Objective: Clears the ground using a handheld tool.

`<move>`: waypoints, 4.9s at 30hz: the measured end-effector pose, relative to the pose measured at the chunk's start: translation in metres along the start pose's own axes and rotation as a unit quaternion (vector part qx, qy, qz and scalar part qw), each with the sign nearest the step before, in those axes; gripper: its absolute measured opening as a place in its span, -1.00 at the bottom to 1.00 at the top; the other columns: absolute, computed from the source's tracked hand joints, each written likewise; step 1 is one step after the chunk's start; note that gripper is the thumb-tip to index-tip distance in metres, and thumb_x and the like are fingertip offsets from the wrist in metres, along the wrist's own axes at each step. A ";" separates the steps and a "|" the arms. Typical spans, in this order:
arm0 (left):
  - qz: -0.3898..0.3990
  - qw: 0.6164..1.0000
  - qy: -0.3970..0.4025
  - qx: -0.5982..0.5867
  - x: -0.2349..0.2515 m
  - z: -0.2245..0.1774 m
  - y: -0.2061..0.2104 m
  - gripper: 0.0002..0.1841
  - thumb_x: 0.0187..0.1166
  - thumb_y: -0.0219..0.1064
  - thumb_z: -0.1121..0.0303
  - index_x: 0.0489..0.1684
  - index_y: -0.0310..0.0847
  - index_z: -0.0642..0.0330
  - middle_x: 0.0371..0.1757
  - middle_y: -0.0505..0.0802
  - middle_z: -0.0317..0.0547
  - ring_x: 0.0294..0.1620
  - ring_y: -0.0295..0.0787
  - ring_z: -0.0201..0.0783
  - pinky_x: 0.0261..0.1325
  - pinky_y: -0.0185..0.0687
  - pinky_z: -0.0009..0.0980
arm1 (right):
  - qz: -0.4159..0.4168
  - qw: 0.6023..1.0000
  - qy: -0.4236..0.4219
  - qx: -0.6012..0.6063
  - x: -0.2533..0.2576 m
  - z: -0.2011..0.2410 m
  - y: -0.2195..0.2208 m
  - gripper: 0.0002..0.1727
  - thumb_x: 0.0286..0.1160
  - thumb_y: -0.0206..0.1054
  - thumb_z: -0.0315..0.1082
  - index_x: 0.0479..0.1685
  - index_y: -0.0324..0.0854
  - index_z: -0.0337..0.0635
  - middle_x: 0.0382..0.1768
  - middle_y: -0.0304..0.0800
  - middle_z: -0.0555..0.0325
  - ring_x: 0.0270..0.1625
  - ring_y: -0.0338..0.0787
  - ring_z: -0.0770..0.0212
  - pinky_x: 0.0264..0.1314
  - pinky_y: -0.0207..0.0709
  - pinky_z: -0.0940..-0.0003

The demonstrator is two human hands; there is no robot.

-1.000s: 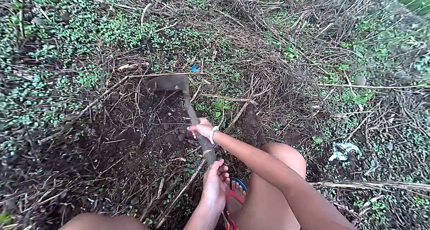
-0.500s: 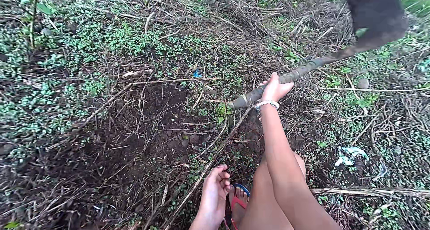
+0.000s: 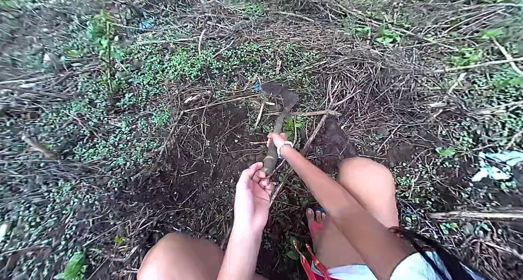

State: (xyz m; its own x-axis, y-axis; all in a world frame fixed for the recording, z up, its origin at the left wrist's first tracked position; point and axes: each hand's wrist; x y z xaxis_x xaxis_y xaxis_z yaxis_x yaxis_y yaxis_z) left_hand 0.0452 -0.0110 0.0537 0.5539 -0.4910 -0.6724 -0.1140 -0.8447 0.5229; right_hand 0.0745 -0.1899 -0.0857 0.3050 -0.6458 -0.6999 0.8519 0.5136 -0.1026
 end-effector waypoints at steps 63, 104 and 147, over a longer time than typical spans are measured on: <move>0.000 0.968 0.222 -0.119 -0.042 -0.042 -0.059 -0.36 0.88 -0.45 0.19 -0.53 0.57 0.00 -0.73 0.64 -0.46 -0.71 0.60 -0.59 -0.58 0.51 -0.73 | -0.220 0.958 -0.149 0.105 0.002 0.012 -0.045 -0.15 0.69 0.20 -0.42 0.83 -0.30 -0.39 0.17 0.63 -0.39 -0.07 0.79 -0.01 0.09 0.68 0.11; 0.085 0.953 0.292 0.003 -0.029 -0.036 -0.033 -0.35 0.85 -0.51 0.21 -0.44 0.63 -0.09 -0.69 0.61 -0.54 -0.65 0.54 -0.60 -0.44 0.50 -0.68 | 0.155 0.975 -0.022 -0.159 -0.091 -0.044 -0.035 -0.62 0.65 0.25 -0.45 0.36 0.36 -0.41 -0.42 0.55 0.14 -0.55 0.55 0.40 -0.40 0.55 0.48; 0.160 0.928 0.335 0.029 -0.036 -0.033 -0.075 -0.37 0.85 -0.49 0.25 -0.30 0.66 0.05 -0.62 0.71 -0.42 -0.58 0.64 -0.51 -0.37 0.61 -0.61 | 0.330 0.882 0.029 -0.335 -0.144 -0.159 -0.024 -0.26 0.52 0.39 -0.45 0.68 0.13 -0.40 0.12 0.67 -0.36 -0.11 0.77 -0.08 0.08 0.62 -0.03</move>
State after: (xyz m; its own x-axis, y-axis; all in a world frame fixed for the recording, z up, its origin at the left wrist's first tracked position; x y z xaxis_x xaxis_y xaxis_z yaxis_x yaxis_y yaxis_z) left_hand 0.0614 0.0770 0.0558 0.8704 -0.4924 -0.0005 -0.3944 -0.6978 0.5979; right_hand -0.0572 -0.0198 -0.0950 0.6019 -0.0620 -0.7961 0.0481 0.9980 -0.0414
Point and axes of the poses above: each hand's wrist, its own x-axis towards the middle knuckle, its own y-axis out of the palm, z = x × y
